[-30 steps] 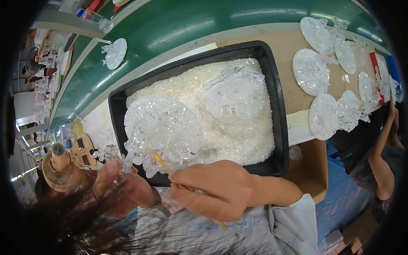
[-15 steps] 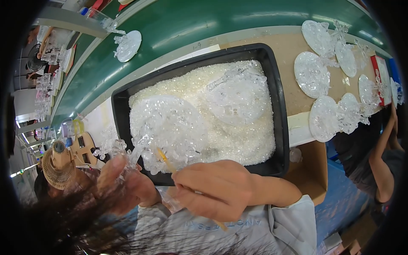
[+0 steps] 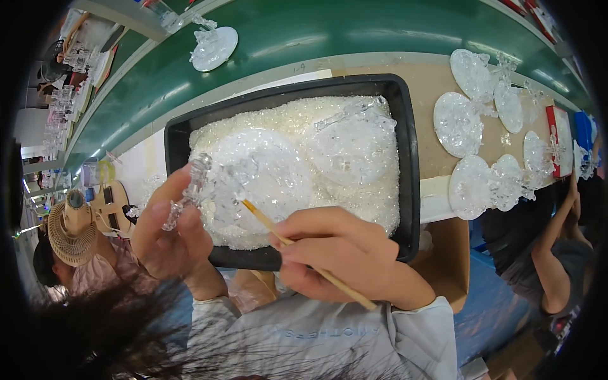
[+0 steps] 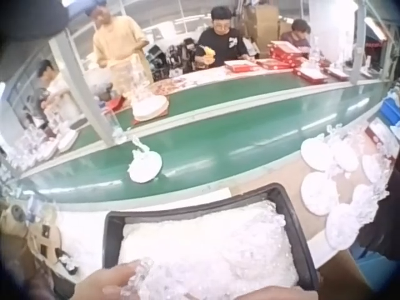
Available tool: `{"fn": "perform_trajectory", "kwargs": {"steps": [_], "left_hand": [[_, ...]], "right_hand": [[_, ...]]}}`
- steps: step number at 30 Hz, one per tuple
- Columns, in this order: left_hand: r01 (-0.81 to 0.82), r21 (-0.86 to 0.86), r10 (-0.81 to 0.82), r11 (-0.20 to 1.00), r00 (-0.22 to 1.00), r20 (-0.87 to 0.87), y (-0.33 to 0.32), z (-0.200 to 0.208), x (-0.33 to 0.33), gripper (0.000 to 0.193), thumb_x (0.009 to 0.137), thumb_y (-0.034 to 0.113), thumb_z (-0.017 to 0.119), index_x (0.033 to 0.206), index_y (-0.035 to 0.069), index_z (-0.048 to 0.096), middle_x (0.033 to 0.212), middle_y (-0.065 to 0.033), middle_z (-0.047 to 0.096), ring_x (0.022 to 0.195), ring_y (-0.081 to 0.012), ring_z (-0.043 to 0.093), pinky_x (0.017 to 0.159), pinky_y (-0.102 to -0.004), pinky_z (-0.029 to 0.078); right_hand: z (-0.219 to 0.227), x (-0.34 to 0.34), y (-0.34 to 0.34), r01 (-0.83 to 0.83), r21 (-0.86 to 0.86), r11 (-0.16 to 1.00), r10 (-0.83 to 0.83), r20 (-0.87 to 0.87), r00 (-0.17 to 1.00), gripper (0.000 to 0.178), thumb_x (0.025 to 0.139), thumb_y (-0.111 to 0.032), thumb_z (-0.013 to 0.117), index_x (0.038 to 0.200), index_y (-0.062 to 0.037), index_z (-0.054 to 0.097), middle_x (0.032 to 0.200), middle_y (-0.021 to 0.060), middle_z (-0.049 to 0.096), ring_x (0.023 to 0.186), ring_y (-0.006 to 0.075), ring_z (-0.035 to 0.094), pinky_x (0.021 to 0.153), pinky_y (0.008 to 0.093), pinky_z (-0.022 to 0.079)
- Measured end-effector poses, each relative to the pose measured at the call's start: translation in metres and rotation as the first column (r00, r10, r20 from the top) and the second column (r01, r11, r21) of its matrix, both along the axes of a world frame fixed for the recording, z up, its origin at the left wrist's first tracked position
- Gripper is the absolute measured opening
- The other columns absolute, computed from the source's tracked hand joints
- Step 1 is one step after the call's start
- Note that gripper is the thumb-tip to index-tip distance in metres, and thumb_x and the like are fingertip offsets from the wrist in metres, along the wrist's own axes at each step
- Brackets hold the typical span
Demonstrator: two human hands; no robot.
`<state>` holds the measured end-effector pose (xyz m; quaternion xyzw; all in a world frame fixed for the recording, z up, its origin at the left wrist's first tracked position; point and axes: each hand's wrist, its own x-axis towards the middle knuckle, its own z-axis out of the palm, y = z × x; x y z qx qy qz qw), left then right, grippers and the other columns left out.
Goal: Assembling and cleaning decorative plastic lighting components on an assembly line.
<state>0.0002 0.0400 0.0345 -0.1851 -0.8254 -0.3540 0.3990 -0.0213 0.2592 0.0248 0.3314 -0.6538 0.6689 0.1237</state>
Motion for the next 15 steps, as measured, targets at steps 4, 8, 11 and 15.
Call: {"fn": "perform_trajectory", "kwargs": {"steps": [4, 8, 11, 15], "left_hand": [[-0.029, -0.155, 0.034, 0.988, 0.999, 0.028, 0.007, 0.007, 0.003, 0.038, 0.083, -0.005, 0.067, 0.115, 0.010, 0.054, 0.102, -0.0244, 0.073, 0.052, -0.0230, 0.052, 0.048, -0.0281, 0.042], [0.129, -0.326, -0.072, 0.937, 0.981, 0.181, 0.001, 0.028, 0.007, 0.045, 0.094, -0.003, 0.053, 0.136, 0.002, 0.037, 0.104, -0.0371, 0.066, 0.065, -0.0253, 0.061, 0.058, -0.0319, 0.049], [0.121, -0.356, -0.073, 0.927, 0.987, 0.145, -0.006, 0.025, 0.014, 0.048, 0.093, -0.003, 0.052, 0.138, 0.002, 0.037, 0.104, -0.0366, 0.067, 0.062, -0.0244, 0.058, 0.054, -0.0318, 0.048], [0.165, -0.395, -0.081, 0.904, 0.972, 0.222, -0.010, 0.030, 0.013, 0.047, 0.094, -0.002, 0.051, 0.139, -0.001, 0.035, 0.108, -0.0379, 0.065, 0.060, -0.0218, 0.054, 0.052, -0.0314, 0.045]], "right_hand": [[-0.010, 0.001, -0.004, -0.008, 0.077, 0.997, 0.013, -0.053, 0.999, 0.026, 0.074, 0.012, 0.072, 0.094, -0.0007, 0.064, 0.095, 0.0201, 0.069, 0.073, 0.0234, 0.075, 0.064, 0.0292, 0.063], [-0.006, 0.002, 0.006, 0.086, 0.104, 0.991, -0.082, -0.050, 0.995, 0.032, 0.070, 0.012, 0.076, 0.097, -0.0026, 0.067, 0.094, 0.0191, 0.071, 0.072, 0.0223, 0.075, 0.064, 0.0275, 0.062], [-0.011, 0.004, -0.001, 0.014, 0.069, 0.998, -0.010, -0.049, 0.999, 0.034, 0.069, 0.010, 0.077, 0.099, -0.0032, 0.068, 0.094, 0.0189, 0.071, 0.072, 0.0225, 0.074, 0.064, 0.0272, 0.061], [-0.007, 0.000, -0.001, 0.015, 0.102, 0.995, -0.005, -0.099, 0.995, 0.035, 0.069, 0.010, 0.078, 0.100, -0.0022, 0.067, 0.092, 0.0198, 0.071, 0.071, 0.0230, 0.074, 0.063, 0.0277, 0.061]]}}
